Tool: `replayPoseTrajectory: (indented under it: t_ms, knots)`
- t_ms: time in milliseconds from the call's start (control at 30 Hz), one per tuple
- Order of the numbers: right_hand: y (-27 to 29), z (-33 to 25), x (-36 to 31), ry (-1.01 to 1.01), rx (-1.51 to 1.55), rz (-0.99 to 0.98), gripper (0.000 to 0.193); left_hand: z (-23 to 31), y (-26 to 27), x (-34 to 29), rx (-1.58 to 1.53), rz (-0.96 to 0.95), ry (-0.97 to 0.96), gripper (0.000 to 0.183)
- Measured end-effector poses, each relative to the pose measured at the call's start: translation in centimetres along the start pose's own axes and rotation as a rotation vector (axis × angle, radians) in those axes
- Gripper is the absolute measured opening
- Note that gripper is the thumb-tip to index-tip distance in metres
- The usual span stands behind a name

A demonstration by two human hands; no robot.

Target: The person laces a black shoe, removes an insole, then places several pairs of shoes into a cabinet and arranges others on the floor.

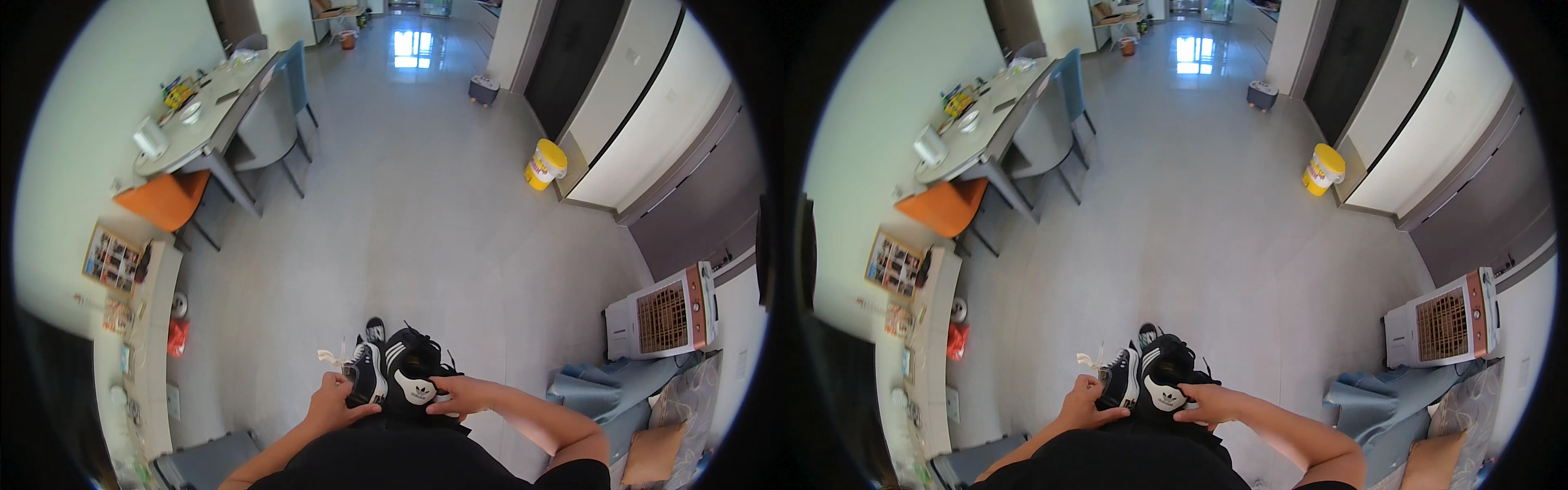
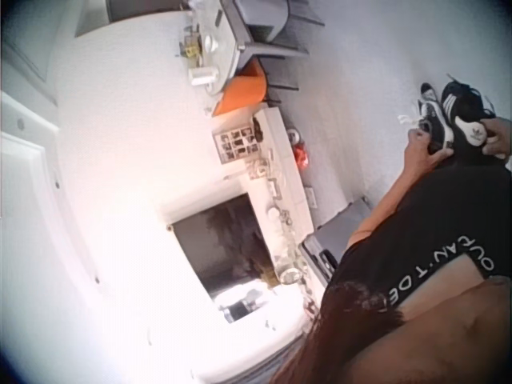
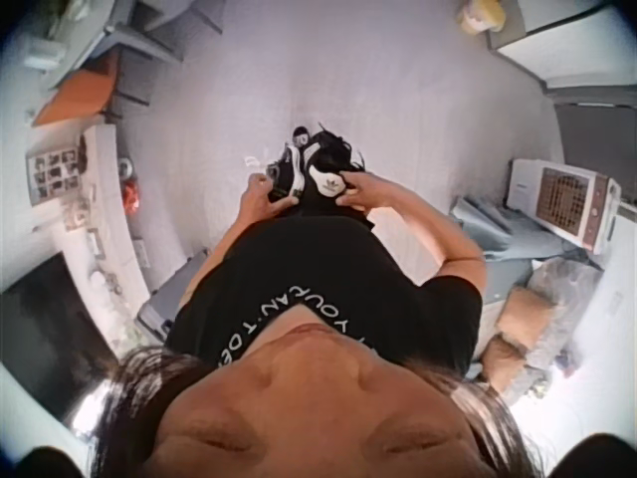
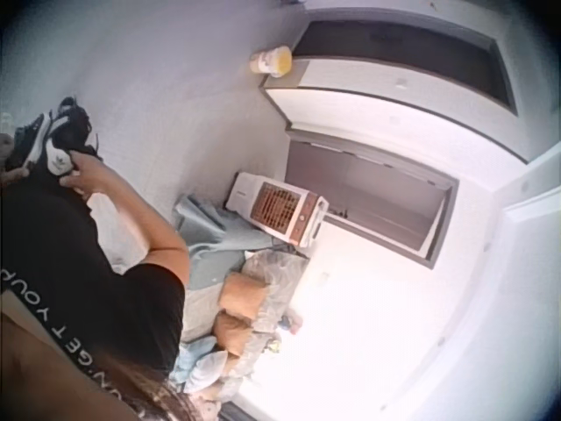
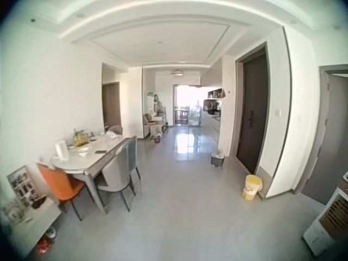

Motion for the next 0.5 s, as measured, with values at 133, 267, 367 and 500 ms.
replayPoseTrajectory:
  t_ms: [133,267,367,500]
  knots:
    - [11.8,-3.5,2.6,-0.071,0.157,0.173,0.065,1.5,0.8,16.2,-0.225,0.160,-0.269,0.044]
    - [21.5,-6.0,2.9,-0.185,0.033,0.435,0.081,8.3,5.0,31.3,-0.021,-0.050,-0.368,0.038]
    - [27.5,-5.6,3.7,-0.134,-0.028,0.680,0.076,13.4,6.5,41.9,0.005,-0.182,-0.370,0.038]
    - [39.4,-7.5,5.7,-0.077,-0.153,0.809,0.064,20.3,7.1,55.7,0.298,-0.366,-0.442,0.053]
Point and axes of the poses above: each hand's wrist, its own x-axis towards the middle knuckle, its own y-axis out of the back of the hand, z = x × y, the point moved 1 cm from there along x, towards the middle knuckle, and after that the axes turned 8 degrees about y, right-handed, at the moved point
